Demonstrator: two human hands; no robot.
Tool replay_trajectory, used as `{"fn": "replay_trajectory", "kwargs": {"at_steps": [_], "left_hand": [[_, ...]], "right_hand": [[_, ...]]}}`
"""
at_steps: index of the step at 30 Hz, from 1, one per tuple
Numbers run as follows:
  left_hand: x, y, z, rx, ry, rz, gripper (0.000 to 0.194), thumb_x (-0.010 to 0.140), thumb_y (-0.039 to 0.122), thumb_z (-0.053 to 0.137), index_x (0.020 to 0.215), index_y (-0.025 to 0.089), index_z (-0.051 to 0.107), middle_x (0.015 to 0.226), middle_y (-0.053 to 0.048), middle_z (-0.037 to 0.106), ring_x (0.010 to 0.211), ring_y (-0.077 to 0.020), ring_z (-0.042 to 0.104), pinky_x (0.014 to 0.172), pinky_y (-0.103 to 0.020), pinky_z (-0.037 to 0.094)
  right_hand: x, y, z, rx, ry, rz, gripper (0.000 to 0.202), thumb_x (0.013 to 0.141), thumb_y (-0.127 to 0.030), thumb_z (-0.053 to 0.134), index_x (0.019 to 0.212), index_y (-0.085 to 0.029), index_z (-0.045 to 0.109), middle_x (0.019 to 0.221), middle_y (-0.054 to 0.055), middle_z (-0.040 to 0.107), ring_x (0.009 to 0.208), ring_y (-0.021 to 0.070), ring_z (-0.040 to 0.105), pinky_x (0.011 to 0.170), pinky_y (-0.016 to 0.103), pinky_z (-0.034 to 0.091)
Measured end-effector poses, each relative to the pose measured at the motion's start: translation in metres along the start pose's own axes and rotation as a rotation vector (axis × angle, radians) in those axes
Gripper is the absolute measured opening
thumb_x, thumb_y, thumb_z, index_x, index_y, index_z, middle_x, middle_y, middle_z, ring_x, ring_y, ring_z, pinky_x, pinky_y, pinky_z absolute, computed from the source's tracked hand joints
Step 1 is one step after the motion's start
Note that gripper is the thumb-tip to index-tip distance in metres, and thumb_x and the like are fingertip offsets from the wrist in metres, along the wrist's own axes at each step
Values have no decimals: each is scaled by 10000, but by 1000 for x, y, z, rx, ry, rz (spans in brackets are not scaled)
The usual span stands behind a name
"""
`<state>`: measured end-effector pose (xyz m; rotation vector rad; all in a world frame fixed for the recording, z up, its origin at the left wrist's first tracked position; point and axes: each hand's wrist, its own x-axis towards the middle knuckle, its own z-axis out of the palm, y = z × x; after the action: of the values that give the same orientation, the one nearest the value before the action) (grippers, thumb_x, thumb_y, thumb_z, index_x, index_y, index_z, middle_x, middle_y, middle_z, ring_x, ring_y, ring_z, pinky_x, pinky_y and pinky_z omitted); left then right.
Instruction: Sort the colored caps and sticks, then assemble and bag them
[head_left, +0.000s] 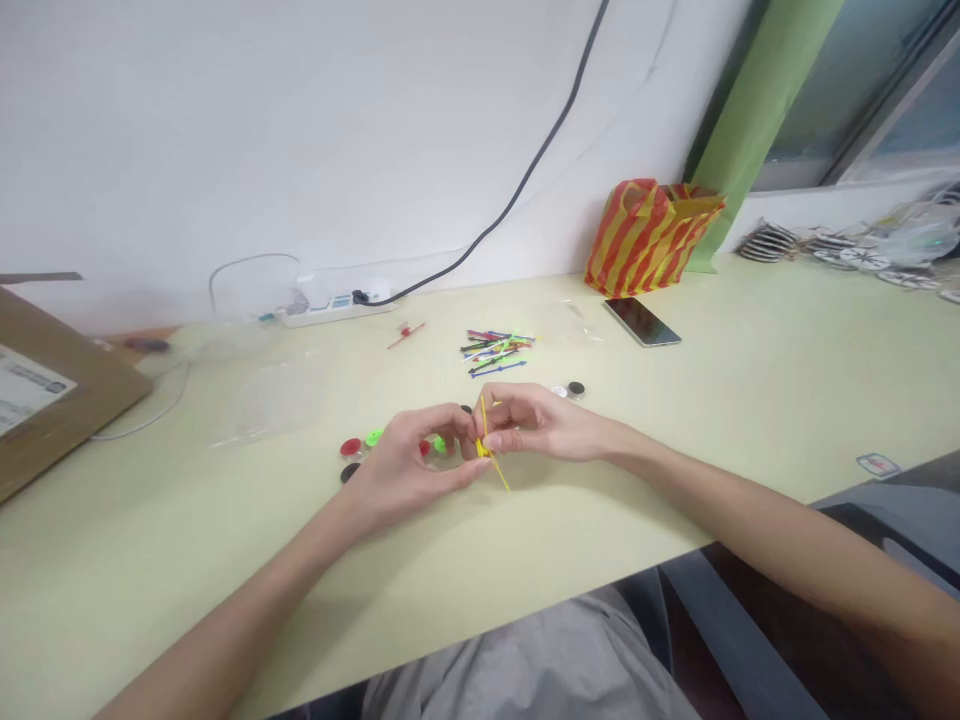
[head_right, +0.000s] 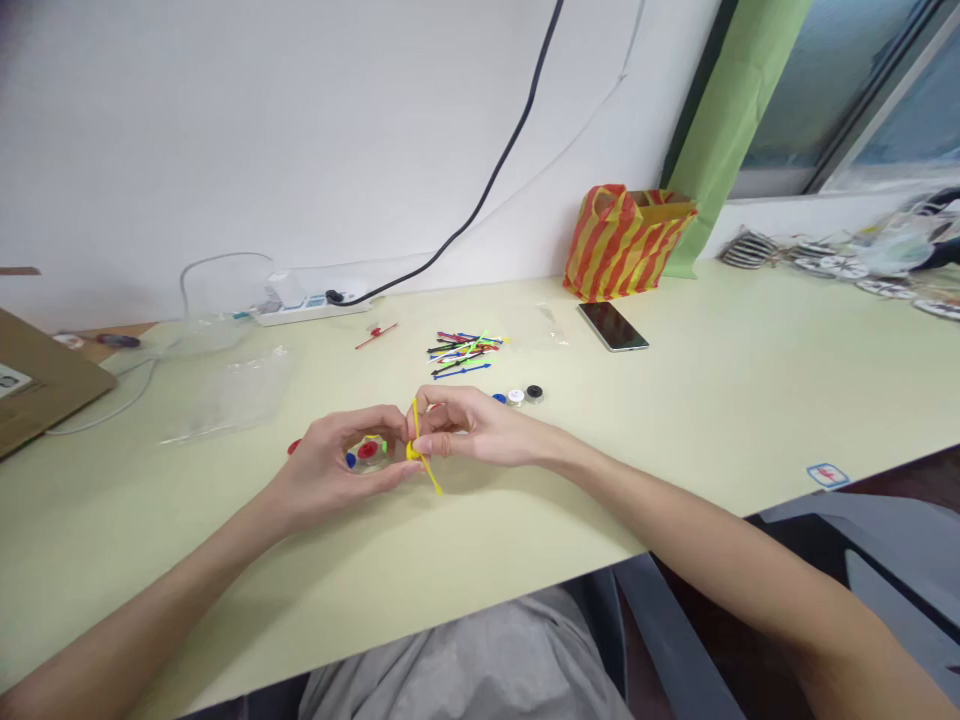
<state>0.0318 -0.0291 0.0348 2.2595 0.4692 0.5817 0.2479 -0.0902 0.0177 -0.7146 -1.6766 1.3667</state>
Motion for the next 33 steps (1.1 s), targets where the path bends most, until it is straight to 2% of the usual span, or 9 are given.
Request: {"fn": "replay_trajectory", "kwargs": {"at_steps": [6, 16, 24, 30, 33], "left_hand": [[0, 3, 1, -43, -13, -6, 83, 837, 230, 728, 836, 182, 661, 787, 28, 668, 703, -92, 582, 665, -204, 466], [-3, 0, 6, -41, -73, -4, 113, 788, 186, 743, 819, 183, 635, 758, 33, 639, 690, -94, 581, 666, -211, 480], [-4, 3, 4, -83, -145, 7, 134, 786, 197, 748, 823, 183, 619, 779, 20, 661, 727, -113, 614, 715, -238, 512], [-6, 2, 3, -100, -156, 8, 135, 782, 194, 747, 835, 185, 623, 811, 14, 678, 765, -129, 641, 753, -255, 521], [-6, 0, 0, -89, -143, 10, 115, 781, 162, 725, 854, 186, 639, 826, 15, 683, 755, -118, 632, 726, -235, 509]], "right_hand": [[-2, -2, 1, 9, -31, 40, 228, 944, -327, 700, 945, -181, 525, 943, 26, 614, 843, 133, 572, 742, 265, 432], [-2, -9, 4, -26, -104, 76, 252, 948, -362, 690, 903, -177, 525, 969, 45, 640, 916, 157, 624, 861, 326, 485], [-5, -10, 5, -15, -156, 69, 261, 945, -392, 693, 918, -183, 539, 954, 44, 628, 964, 177, 625, 889, 360, 503], [-7, -9, 4, 40, -170, 77, 247, 937, -362, 709, 936, -182, 540, 933, 35, 618, 917, 159, 609, 820, 313, 491], [-7, -9, 4, 75, -143, 46, 235, 962, -343, 680, 914, -188, 510, 827, 5, 613, 775, 129, 583, 727, 272, 460]]}}
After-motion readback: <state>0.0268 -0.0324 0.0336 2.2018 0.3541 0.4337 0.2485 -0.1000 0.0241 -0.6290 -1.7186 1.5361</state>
